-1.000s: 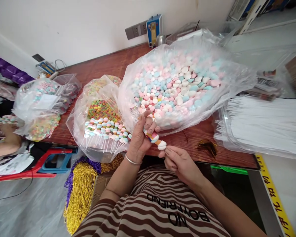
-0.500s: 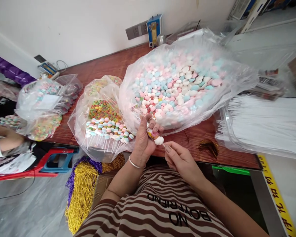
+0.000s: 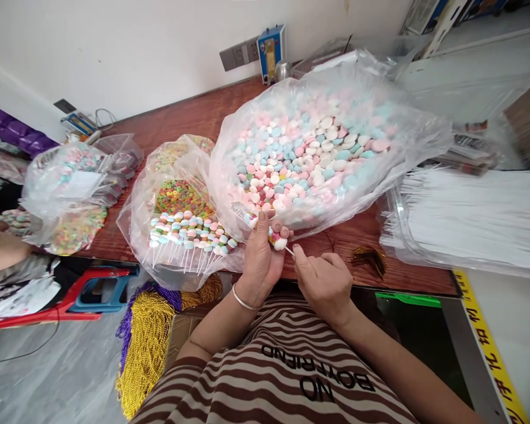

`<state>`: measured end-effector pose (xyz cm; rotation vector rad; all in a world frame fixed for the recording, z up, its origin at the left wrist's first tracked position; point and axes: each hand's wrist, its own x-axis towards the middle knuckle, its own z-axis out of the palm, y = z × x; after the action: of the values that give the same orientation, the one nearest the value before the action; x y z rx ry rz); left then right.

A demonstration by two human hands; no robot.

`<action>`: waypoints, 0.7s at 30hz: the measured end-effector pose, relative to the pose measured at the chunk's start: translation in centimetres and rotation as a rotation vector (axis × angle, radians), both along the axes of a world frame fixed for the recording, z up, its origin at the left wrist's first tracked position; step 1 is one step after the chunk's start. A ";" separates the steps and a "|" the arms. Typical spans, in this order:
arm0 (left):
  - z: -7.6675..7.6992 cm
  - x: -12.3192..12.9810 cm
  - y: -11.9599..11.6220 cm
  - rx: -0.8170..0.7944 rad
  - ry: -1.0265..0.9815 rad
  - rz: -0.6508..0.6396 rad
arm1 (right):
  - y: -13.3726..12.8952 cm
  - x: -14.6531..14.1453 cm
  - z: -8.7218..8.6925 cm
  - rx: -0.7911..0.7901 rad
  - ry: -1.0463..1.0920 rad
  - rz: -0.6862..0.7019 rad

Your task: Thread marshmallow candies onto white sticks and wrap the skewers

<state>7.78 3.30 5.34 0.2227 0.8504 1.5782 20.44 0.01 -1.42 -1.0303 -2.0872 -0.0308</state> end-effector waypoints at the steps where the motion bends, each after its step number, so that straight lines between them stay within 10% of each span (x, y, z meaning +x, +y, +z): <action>1: 0.0 -0.1 0.0 -0.011 -0.007 0.000 | 0.1 -0.1 0.0 -0.010 0.033 0.007; 8: 0.4 -0.6 -0.2 0.049 -0.004 -0.080 | -0.2 0.1 1.1 -0.440 0.427 0.079; 15: 0.3 -0.5 -0.7 0.183 -0.039 -0.175 | -0.8 -0.2 2.7 -1.570 1.319 0.657; 21: 0.4 -0.9 -0.8 0.183 -0.020 -0.217 | -0.9 -0.6 2.5 -1.610 1.355 0.731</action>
<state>6.86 2.52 5.75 0.4158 0.6438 1.4514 19.80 -0.92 1.05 -0.5153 -0.7075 2.2314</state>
